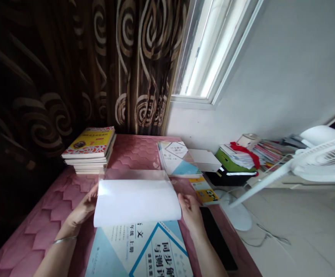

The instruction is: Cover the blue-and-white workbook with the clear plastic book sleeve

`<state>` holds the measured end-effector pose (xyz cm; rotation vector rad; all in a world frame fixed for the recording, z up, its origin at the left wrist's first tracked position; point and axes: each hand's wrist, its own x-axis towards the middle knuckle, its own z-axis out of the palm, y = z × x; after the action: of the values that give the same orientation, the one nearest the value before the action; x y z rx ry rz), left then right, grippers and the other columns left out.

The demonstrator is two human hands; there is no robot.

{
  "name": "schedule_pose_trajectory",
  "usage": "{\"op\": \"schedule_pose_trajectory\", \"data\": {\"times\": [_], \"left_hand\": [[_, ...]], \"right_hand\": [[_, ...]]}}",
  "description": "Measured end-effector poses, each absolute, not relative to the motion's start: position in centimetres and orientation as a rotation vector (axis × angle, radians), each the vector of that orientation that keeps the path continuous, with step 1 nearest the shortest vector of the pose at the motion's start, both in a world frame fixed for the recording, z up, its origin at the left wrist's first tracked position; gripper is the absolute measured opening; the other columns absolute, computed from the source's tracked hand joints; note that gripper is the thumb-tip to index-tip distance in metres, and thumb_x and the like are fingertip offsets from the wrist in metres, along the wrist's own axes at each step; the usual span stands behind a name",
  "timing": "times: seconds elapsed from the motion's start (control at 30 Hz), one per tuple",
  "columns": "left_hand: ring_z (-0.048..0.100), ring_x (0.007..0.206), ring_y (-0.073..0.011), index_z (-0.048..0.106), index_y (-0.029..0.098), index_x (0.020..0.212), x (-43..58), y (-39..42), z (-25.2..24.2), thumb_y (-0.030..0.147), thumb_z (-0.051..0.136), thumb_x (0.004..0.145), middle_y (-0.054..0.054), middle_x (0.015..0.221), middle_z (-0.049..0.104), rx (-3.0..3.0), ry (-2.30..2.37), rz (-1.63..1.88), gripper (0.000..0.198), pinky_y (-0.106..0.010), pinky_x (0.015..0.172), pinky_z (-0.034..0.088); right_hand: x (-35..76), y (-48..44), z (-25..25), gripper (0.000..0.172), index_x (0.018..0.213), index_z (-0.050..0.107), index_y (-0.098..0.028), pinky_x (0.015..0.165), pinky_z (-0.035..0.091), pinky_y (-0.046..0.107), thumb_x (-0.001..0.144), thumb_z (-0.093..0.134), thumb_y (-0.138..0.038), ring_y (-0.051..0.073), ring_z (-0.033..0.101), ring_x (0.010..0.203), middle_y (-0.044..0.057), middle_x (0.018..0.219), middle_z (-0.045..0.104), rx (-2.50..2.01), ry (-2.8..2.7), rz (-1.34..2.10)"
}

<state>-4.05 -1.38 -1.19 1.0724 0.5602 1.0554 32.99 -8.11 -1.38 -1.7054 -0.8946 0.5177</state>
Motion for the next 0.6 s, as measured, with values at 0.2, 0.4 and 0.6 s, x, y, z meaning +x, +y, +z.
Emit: {"op": "schedule_pose_trajectory", "data": {"times": [0.2, 0.4, 0.6], "left_hand": [[0.057, 0.118, -0.0327, 0.048, 0.024, 0.139, -4.6, -2.1, 0.2, 0.014, 0.08, 0.059, -0.011, 0.128, 0.063, 1.133, 0.711, 1.028, 0.086, -0.037, 0.097, 0.048], [0.068, 0.089, -0.0247, 0.067, 0.013, 0.104, -7.6, -0.6, 5.0, 0.016, 0.075, 0.059, -0.013, 0.105, 0.072, 1.122, 1.098, 1.116, 0.046, -0.033, 0.079, 0.053], [0.065, 0.092, -0.0237, 0.066, 0.018, 0.101, -0.8, 1.3, 11.3, 0.027, 0.056, 0.077, -0.008, 0.095, 0.072, 1.622, 1.558, 1.463, 0.027, -0.034, 0.085, 0.049]], "right_hand": [[31.3, -7.8, -1.0, 0.049, 0.077, 0.065, -0.017, 0.053, 0.044, 0.027, 0.058, 0.071, -0.063, 0.02, 0.06, 0.061, 0.003, 0.065, 0.066, -1.459, -0.734, 0.875], [31.2, -7.3, 0.6, 0.053, 0.077, 0.065, -0.016, 0.054, 0.044, 0.027, 0.055, 0.073, -0.064, 0.019, 0.057, 0.061, 0.003, 0.066, 0.066, -1.441, -0.858, 0.816], [31.3, -7.4, 0.2, 0.051, 0.076, 0.065, -0.018, 0.057, 0.046, 0.029, 0.06, 0.066, -0.066, 0.021, 0.059, 0.063, 0.004, 0.067, 0.066, -1.466, -0.988, 0.734]]}}
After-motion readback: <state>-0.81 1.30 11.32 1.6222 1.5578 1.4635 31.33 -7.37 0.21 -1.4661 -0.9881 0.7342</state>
